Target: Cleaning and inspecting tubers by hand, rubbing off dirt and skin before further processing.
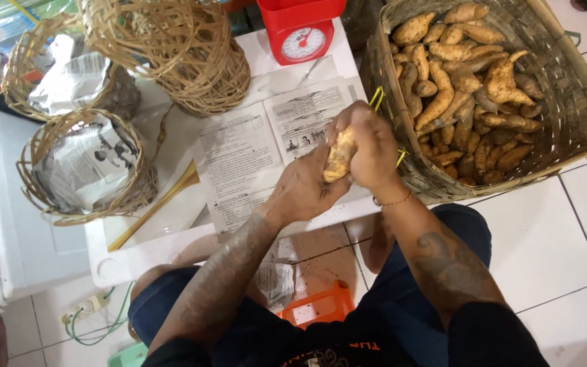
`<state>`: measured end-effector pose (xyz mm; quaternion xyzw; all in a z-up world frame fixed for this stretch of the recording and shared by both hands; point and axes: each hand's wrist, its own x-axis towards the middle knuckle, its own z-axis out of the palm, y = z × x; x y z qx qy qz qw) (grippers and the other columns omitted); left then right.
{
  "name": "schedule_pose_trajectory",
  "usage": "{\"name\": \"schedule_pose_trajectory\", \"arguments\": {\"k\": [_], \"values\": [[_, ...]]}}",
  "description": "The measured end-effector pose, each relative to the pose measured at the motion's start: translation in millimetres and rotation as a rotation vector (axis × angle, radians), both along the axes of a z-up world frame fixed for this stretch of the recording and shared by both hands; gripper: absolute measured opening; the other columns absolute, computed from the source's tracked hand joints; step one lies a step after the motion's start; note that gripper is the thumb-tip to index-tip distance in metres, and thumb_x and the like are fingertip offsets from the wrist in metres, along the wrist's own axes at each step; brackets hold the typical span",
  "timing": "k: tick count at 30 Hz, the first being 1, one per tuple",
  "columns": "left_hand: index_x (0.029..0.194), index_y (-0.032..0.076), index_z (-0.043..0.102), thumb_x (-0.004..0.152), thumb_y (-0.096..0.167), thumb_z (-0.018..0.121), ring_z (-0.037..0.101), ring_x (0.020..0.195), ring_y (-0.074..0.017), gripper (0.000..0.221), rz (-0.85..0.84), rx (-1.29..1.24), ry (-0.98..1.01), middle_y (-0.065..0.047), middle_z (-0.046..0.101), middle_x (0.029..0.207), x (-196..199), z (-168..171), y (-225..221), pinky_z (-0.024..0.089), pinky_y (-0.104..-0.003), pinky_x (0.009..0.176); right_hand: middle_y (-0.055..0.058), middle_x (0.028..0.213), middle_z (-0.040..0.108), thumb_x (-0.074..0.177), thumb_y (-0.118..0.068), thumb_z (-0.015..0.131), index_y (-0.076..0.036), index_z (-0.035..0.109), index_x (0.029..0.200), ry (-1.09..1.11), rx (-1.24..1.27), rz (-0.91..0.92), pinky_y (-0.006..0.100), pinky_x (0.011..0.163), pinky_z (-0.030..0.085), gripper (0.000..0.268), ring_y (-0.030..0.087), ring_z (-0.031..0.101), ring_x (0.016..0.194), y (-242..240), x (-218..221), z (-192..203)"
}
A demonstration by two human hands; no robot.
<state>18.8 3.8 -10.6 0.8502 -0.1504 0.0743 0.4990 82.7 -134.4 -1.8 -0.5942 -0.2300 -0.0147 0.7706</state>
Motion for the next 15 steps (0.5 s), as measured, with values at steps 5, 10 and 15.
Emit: {"name": "schedule_pose_trajectory", "arguments": {"k": [5,10,15], "values": [[0.139,-0.012,0.036,0.089,0.025,0.066,0.068,0.08,-0.0573,0.069,-0.081,-0.004,-0.045,-0.035,0.067,0.084,0.5,44.3,1.8,0.052,-0.067,0.064,0.012,0.089,0.071,0.106,-0.059,0.035,-0.004,0.062,0.099,-0.074,-0.1,0.01,0.03,0.086,0.051,0.061,0.018,0.069,0.087,2.2,-0.9,47.8],[0.125,-0.006,0.047,0.087,0.014,0.06,0.068,0.067,-0.0362,0.045,-0.112,-0.109,-0.08,-0.021,0.069,0.081,-1.3,106.3,12.5,0.053,-0.047,0.06,0.013,0.097,0.06,0.107,-0.026,0.053,-0.003,0.048,0.118,-0.345,-0.15,0.046,0.033,0.076,0.05,0.026,0.021,0.059,0.082,9.9,-7.0,95.8],[0.11,-0.002,0.049,0.088,0.017,0.063,0.059,0.05,-0.0225,0.032,-0.12,-0.041,-0.259,-0.009,0.066,0.072,9.5,111.3,11.3,0.046,-0.037,0.044,0.003,0.079,0.057,0.11,-0.054,0.034,-0.011,0.052,0.095,-0.367,-0.164,-0.006,0.03,0.067,0.056,0.049,0.017,0.061,0.068,12.9,11.1,118.1]]}}
